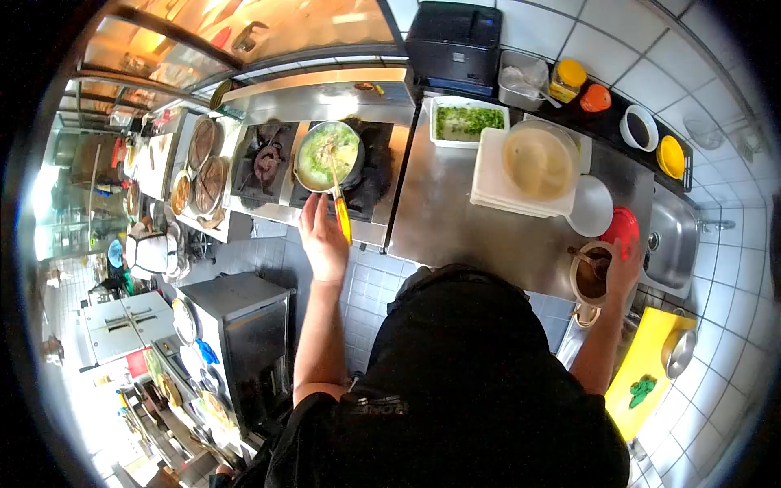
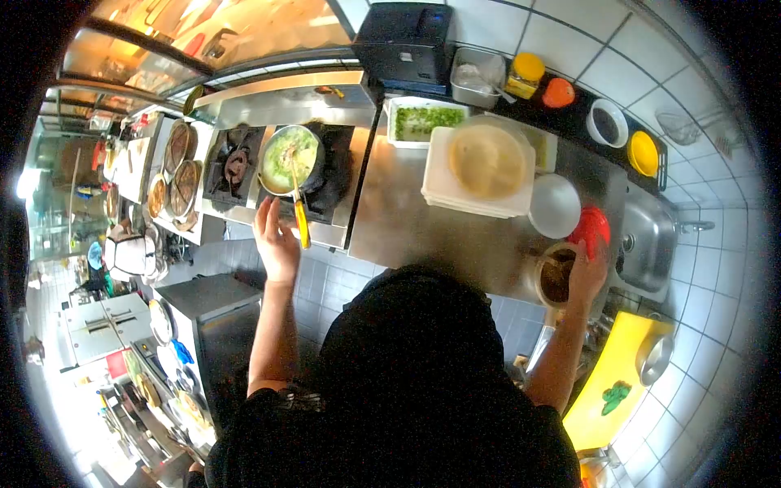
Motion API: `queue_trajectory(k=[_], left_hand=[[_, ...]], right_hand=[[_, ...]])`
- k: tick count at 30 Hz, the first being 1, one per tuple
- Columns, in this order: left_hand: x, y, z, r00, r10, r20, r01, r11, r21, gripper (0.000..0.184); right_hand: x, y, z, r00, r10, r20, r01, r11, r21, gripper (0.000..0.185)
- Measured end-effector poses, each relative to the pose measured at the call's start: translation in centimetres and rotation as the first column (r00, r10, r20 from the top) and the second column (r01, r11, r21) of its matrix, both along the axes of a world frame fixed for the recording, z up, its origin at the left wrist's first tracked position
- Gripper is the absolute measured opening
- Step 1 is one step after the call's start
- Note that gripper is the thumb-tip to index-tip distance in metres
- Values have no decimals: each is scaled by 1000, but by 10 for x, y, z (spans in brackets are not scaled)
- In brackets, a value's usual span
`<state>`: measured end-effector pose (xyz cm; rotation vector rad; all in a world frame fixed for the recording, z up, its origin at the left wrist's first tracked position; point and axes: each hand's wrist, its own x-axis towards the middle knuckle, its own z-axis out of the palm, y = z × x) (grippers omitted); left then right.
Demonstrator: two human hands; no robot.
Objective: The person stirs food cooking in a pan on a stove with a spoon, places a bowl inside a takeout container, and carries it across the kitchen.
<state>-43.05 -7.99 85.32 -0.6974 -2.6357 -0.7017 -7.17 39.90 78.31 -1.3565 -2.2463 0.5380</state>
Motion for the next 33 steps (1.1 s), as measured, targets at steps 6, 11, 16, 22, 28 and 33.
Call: queue_trajectory(k=[6,11,16,22,28,33], left_hand=[[-47,-67,-50,892,-433,130,429,719,-547,50],[-71,-60,-57,853,-493,174,491,642,-589,30],[-72,-78,0,859,-508,70,504,809,-302,28],[-56,-111,44,907,-410,99,420,897,-134,32],[-72,-116,-12,858,-493,143,513,835,-199,31],[-83,-110,-26,869,-494,22,482,836,-264,34]], right_hand=[[-18,-23,5,998,-67,-8,67,998,11,49],[-46,-42,8,998,23,-59,-19,997,69,45],[-47,-62,4,1000,3,-30,-1,997,77,43],[-26,-83,-23,998,-55,-44,57,997,59,37],[-28,-90,-28,1000,-13,-7,14,998,69,38],[-41,-94,-17,996,-88,9,85,984,160,39]])
